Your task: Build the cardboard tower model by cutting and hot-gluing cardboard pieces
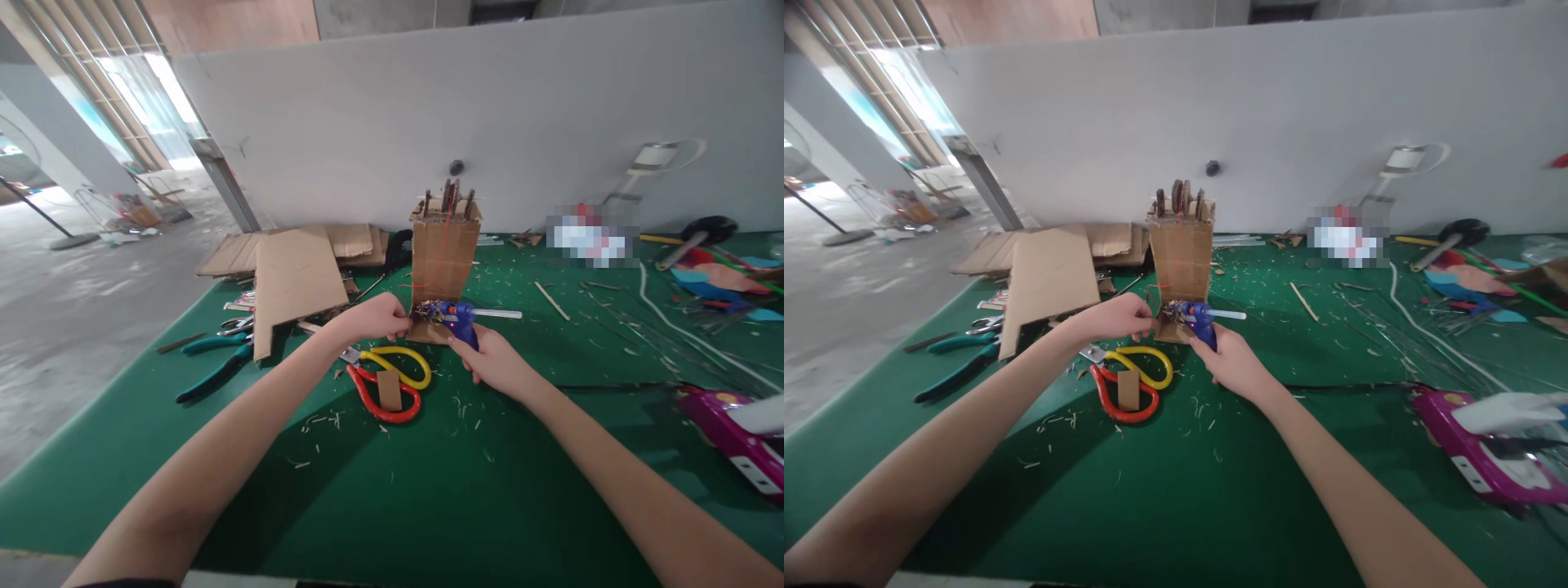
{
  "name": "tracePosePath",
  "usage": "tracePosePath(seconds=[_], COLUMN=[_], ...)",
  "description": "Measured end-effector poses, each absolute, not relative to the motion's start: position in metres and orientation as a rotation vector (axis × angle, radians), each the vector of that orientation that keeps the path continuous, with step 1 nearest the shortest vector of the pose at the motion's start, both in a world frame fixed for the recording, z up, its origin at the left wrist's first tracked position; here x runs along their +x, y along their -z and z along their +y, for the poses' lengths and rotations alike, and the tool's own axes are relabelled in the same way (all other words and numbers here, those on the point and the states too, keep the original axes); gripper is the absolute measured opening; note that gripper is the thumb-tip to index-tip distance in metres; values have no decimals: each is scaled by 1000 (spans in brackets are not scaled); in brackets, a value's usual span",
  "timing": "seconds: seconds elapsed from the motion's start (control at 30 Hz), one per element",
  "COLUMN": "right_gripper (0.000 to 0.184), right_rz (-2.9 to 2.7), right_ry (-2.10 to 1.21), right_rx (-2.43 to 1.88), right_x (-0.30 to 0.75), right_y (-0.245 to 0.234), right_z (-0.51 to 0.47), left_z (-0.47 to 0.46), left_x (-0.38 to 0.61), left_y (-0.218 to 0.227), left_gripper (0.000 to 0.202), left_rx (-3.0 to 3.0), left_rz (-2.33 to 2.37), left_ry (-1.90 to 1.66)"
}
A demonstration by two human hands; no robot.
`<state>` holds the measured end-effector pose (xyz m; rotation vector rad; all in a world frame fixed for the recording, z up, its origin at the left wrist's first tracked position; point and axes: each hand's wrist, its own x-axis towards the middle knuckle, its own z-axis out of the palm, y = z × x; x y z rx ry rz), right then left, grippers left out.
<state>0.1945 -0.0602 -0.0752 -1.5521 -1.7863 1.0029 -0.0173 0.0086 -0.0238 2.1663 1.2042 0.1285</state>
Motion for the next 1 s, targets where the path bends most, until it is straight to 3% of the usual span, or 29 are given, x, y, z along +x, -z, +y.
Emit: tracePosePath(seconds=[1.0], right_gripper=[26], right_rz=[-1876], right_ry=[-871], right_rx=[-1549], right_x=[197], right_y=[68], right_z=[-65], left_z=[10], left_x=[-16], left_y=[28], left_gripper=[23], left_rx=[2147], left_rz=[1232], left_ry=[-171])
